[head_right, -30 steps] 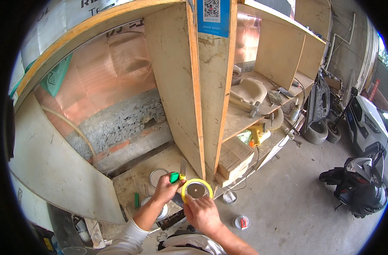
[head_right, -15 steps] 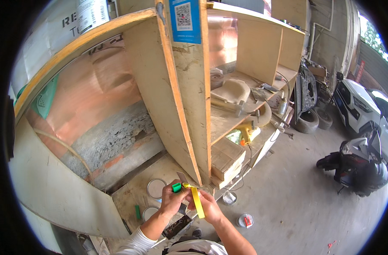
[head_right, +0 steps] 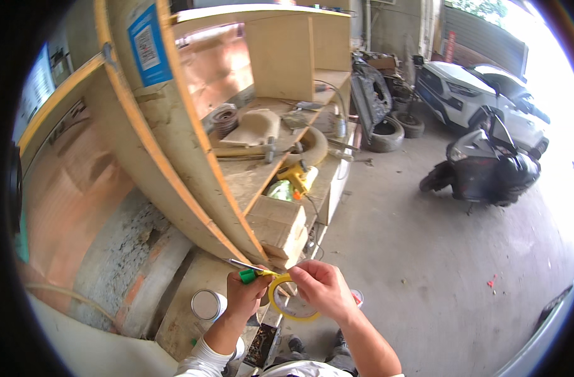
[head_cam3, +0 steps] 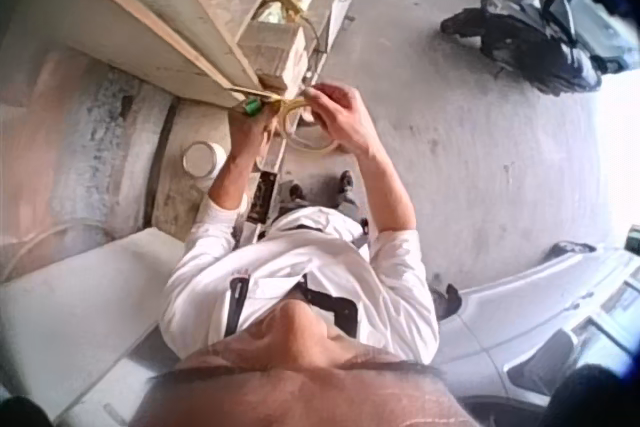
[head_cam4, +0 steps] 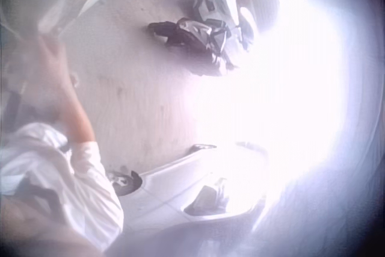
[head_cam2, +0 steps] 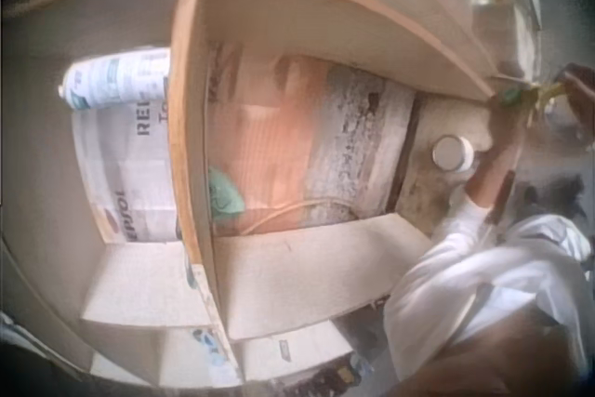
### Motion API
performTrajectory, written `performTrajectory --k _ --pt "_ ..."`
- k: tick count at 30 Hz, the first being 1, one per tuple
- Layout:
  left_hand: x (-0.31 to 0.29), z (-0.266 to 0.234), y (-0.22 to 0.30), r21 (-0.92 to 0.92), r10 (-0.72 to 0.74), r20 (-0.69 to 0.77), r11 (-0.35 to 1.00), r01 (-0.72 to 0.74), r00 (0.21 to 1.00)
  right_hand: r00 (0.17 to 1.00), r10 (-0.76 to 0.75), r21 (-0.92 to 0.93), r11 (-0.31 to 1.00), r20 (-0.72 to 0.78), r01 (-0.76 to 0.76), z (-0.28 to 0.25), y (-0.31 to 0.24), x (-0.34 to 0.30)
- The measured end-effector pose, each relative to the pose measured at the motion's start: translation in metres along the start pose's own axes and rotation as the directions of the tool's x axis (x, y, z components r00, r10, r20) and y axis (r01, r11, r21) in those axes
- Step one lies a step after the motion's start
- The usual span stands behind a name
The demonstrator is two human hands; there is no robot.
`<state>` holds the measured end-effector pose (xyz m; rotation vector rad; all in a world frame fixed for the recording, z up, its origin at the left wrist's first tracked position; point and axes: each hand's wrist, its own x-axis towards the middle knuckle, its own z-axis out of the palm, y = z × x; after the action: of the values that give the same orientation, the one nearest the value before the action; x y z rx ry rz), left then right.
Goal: The person retrieves a roll of yellow masking tape and a utility knife, then walks to a white car in a paint booth. They apply a strip of yellow masking tape along the front grille area of the car and use the knife to trim the tape edge.
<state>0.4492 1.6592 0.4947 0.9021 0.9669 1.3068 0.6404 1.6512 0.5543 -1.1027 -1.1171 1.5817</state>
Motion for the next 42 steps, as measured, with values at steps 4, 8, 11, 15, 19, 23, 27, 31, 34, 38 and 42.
performTrajectory --k 4,8,11,15,19,23,27,31,34,38,42 --pt "0.01 0.042 -0.021 -0.102 -0.005 -0.008 0.995 0.004 1.0 0.925 -0.363 -0.619 0.754 -0.114 0.219 -0.008 0.006 -0.031" --pt "0.011 0.107 -0.044 -0.205 -0.038 0.073 0.977 0.052 0.997 0.882 -0.325 -0.371 0.909 -0.341 0.191 -0.04 0.027 -0.053" --pt "0.007 0.158 -0.063 -0.182 -0.121 0.163 0.972 0.15 0.979 0.849 -0.283 -0.375 0.92 -0.446 0.109 -0.084 0.026 -0.072" --pt "-0.002 0.227 -0.088 -0.16 -0.274 0.345 0.925 0.344 0.898 0.782 -0.265 -0.416 0.909 -0.565 0.008 -0.153 0.026 -0.098" --pt "-0.007 0.296 -0.114 -0.128 -0.392 0.502 0.847 0.515 0.771 0.691 -0.331 -0.337 0.932 -0.643 0.134 -0.218 0.038 -0.128" --pt "-0.015 0.357 -0.139 -0.014 -0.496 0.576 0.789 0.614 0.65 0.622 -0.392 -0.347 0.917 -0.678 0.199 -0.273 0.037 -0.163" --pt "-0.018 0.415 -0.169 0.123 -0.467 0.669 0.837 0.534 0.578 0.465 -0.549 -0.619 0.785 -0.694 0.003 -0.321 0.037 -0.189" --pt "-0.015 0.475 -0.203 0.22 -0.512 0.703 0.817 0.534 0.493 0.351 -0.448 -0.439 0.892 -0.822 0.109 -0.376 0.043 -0.202" --pt "-0.008 0.522 -0.232 0.296 -0.579 0.727 0.749 0.593 0.369 0.283 -0.341 -0.308 0.939 -0.896 0.155 -0.429 0.053 -0.21" --pt "0.009 0.594 -0.27 0.387 -0.609 0.756 0.711 0.587 0.239 0.229 -0.425 -0.429 0.903 -0.876 0.036 -0.508 0.055 -0.221" --pt "0.034 0.673 -0.292 0.437 -0.609 0.757 0.741 0.511 0.236 0.166 -0.169 -0.099 0.927 -0.971 0.362 -0.578 0.03 -0.208"
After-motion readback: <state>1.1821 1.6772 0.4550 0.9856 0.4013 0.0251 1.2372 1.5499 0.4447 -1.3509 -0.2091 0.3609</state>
